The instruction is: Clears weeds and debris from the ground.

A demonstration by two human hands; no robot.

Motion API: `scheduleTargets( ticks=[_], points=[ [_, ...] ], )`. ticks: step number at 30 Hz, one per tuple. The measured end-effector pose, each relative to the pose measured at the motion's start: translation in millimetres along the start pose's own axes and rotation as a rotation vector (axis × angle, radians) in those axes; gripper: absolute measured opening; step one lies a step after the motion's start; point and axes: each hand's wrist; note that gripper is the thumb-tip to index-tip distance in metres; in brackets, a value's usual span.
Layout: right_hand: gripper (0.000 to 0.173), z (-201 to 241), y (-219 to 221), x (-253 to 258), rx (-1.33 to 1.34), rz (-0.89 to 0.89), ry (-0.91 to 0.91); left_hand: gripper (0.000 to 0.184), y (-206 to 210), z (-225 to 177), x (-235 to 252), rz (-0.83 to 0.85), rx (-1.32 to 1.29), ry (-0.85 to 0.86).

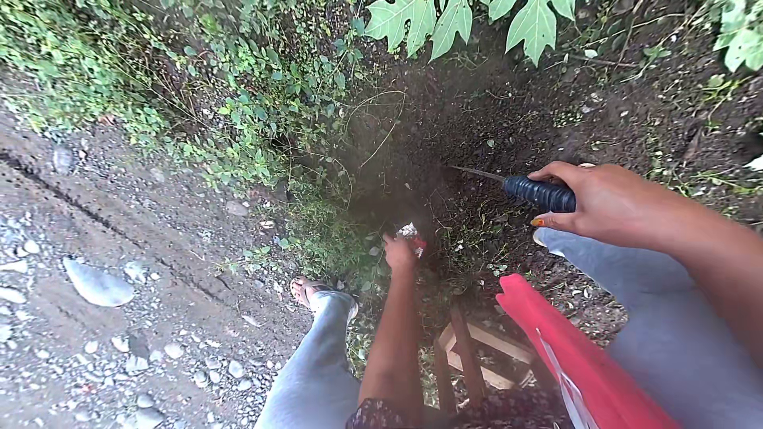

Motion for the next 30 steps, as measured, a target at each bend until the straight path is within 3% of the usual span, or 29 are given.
scheduleTargets(
  ticks=[3, 7, 13, 15, 18, 22, 24, 27, 30],
  points=[
    [0.062, 3.0, -7.4, 3.0, 0.011, 0.032, 0.01, 0.05, -13.9, 9.7, 2.8, 0.062, -0.018, -0.063],
    [0.058, -0.7, -13.2, 8.0, 0.024, 0.04, 0.008, 0.059, -20.9, 32.9, -3.2, 0.167, -0.201, 0.0],
    [0.05, -3.2, -17.5, 12.0, 0.072, 0.016, 0.046, 0.055, 9.6, 61.4, -10.3, 0.286, -0.095, 0.099],
    [0.049, -5.9, -17.8, 13.7, 0.087, 0.024, 0.059, 0.063, 23.4, 69.4, -10.0, 0.337, -0.045, 0.114],
    [0.053, -16.5, -14.1, 12.4, -0.076, 0.092, 0.017, 0.07, 23.9, 67.0, -35.3, 0.368, -0.054, 0.128],
    [0.032, -10.5, 19.1, 2.6, -0.367, 0.276, 0.169, 0.066, 2.8, 54.9, -94.6, 0.476, 0.028, 0.176],
    [0.037, -19.9, 25.2, 3.4, -0.29, 0.256, 0.228, 0.068, -19.6, 46.5, -128.3, 0.41, 0.118, 0.185],
    [0.037, -37.8, 10.6, -0.3, -0.078, 0.069, 0.218, 0.064, -73.0, 42.2, -180.9, 0.208, 0.055, 0.274],
    [0.036, -26.0, 4.2, -1.7, 0.21, -0.029, 0.198, 0.049, -131.2, 76.3, -219.1, 0.016, -0.075, 0.495]
  ],
)
Point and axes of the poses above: each hand's wrist, its own x-axis towards the middle knuckle, its own y-axis out of the palm, z = x × y, and after that the axes turned 4 degrees about -x, right-handed
